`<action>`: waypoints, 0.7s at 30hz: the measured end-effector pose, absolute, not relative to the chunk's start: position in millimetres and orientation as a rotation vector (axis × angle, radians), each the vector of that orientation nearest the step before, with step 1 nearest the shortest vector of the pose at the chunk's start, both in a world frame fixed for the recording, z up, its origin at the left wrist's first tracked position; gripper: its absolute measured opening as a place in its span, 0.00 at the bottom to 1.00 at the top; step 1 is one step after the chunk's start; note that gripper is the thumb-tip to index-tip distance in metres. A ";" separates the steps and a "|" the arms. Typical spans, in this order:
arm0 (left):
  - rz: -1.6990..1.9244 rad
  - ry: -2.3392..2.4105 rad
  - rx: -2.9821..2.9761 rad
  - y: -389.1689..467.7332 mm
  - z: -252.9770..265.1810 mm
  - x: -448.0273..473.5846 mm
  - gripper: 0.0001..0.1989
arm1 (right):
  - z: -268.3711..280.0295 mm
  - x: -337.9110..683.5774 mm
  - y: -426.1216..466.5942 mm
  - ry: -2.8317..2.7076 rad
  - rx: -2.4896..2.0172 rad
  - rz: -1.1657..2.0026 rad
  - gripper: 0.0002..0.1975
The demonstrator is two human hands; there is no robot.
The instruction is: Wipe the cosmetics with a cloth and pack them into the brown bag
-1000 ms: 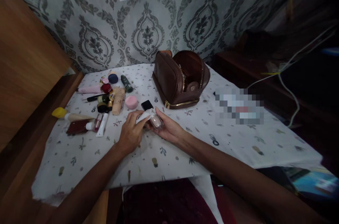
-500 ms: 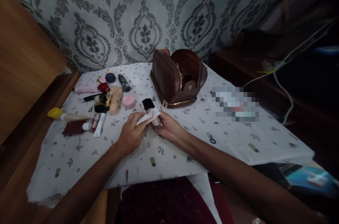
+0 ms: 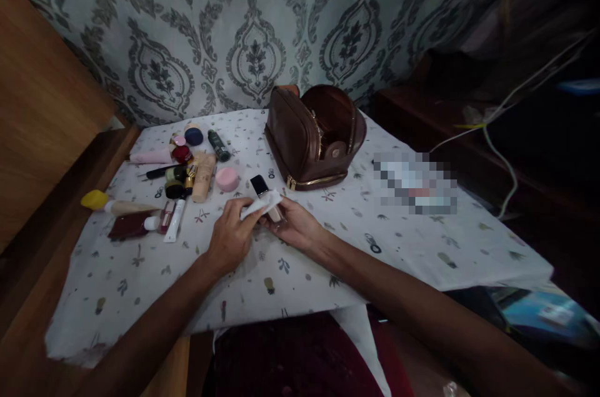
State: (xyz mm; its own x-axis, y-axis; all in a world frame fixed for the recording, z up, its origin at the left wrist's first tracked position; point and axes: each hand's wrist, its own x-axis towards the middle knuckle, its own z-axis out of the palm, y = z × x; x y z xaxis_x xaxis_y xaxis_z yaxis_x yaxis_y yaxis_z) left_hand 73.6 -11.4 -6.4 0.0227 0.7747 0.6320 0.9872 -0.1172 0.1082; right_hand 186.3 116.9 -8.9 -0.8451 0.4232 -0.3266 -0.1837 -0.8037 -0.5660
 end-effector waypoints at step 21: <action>-0.890 -1.911 -2.000 -12.7 -3.6 71.4 0.30 | -5.7 186.9 113.5 -0.586 -0.563 2.725 0.06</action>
State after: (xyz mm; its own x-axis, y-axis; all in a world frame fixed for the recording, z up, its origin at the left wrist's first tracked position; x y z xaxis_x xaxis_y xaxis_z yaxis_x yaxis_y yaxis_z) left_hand 71.4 -12.7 -3.6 -0.0383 0.8213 0.5692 0.9641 -0.1193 0.2370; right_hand 186.9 113.5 -5.7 -0.8791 0.3616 -0.3105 -0.2019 -0.8727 -0.4446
